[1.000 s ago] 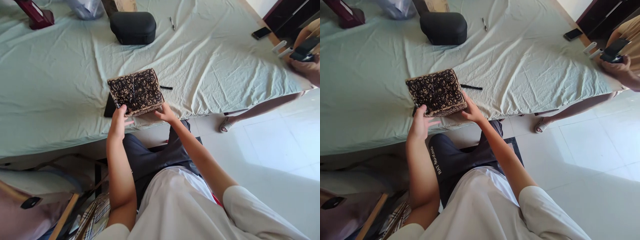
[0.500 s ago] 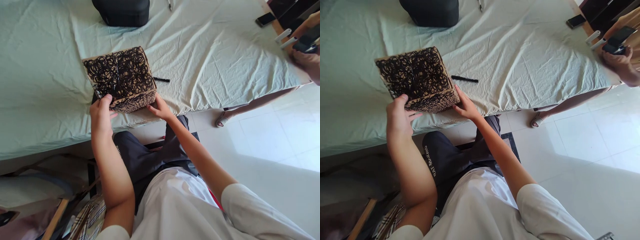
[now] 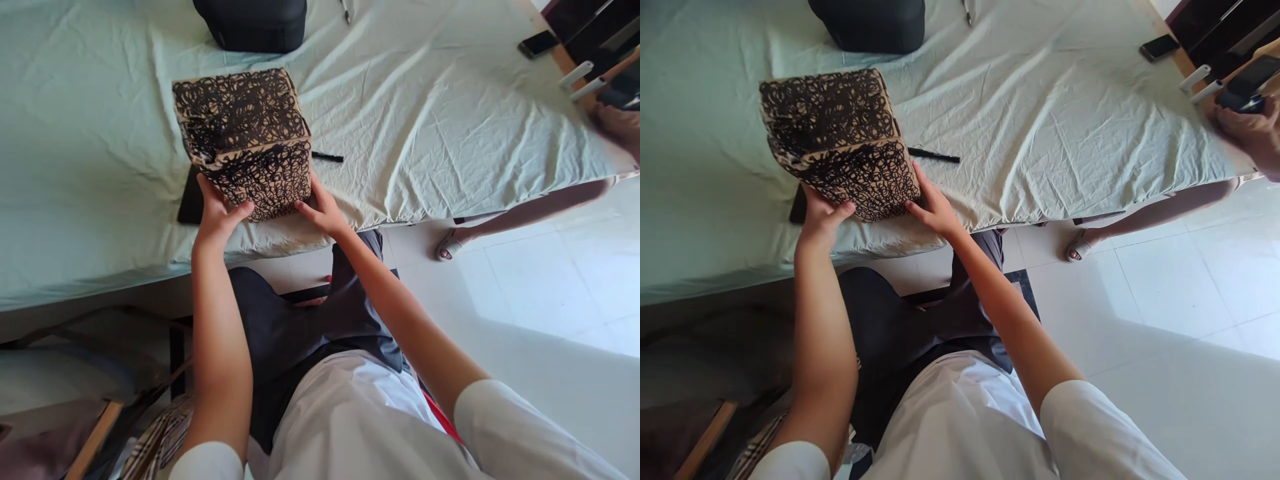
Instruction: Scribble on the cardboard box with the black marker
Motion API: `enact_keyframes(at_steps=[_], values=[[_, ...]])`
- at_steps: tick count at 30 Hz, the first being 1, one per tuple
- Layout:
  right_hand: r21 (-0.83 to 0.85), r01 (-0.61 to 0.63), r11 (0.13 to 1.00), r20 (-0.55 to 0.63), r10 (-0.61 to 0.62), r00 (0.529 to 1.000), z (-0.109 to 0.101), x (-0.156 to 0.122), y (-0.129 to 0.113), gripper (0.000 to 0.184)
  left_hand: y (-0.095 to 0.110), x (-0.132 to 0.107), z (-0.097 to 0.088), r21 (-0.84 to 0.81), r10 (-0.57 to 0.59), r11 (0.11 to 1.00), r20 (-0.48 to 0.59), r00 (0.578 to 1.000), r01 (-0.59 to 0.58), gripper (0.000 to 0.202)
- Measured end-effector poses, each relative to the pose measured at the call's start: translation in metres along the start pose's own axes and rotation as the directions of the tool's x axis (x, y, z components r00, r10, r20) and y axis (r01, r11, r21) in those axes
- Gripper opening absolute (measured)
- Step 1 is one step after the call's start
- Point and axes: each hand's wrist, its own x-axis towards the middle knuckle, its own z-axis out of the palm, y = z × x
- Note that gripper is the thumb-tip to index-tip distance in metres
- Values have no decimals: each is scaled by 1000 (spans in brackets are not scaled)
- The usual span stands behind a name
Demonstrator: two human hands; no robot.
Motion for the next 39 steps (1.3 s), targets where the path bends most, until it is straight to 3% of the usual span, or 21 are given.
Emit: enact_keyframes(at_steps=[2, 4, 9, 13, 18, 23, 28, 32, 34, 39], values=[[9, -17, 1000, -12, 17, 1000, 1, 2, -1, 114, -15, 5, -8, -38, 4, 999, 15, 1000, -3, 126], [21, -34, 999, -32, 35, 999, 4, 6, -3, 110, -24, 10, -13, -79, 15, 997, -7, 1000, -16, 127], [53, -60, 997, -74, 63, 995, 10, 16, -6, 100, -20, 31, -9, -122, 70, 990, -50, 996, -76, 135], [79, -111, 991, -82, 117, 990, 10, 18, -11, 94, -11, 46, 1, -108, 140, 983, -59, 988, -146, 135], [153, -120, 981, -113, 138, 984, 8, 17, -16, 105, -13, 53, 25, -124, 186, 968, -231, 955, -219, 147], [200, -135, 970, -198, 175, 965, 2, 17, -22, 111, -6, 56, 46, -5, 224, 974, -145, 964, -227, 139], [201, -135, 970, -202, 176, 963, -3, 17, -28, 105, -3, 51, 52, 111, 232, 970, -159, 960, -216, 125], [262, -132, 956, -236, 196, 952, -1, 16, -24, 115, -6, 35, 49, 247, 311, 932, -169, 935, -266, 145], [300, -128, 945, -251, 208, 945, 0, 16, -20, 121, -5, 23, 49, 261, 297, 934, -195, 935, -243, 144], [293, -74, 953, -214, 141, 967, -1, 16, -18, 105, 3, 5, 59, 271, 290, 937, -256, 922, -219, 137]])
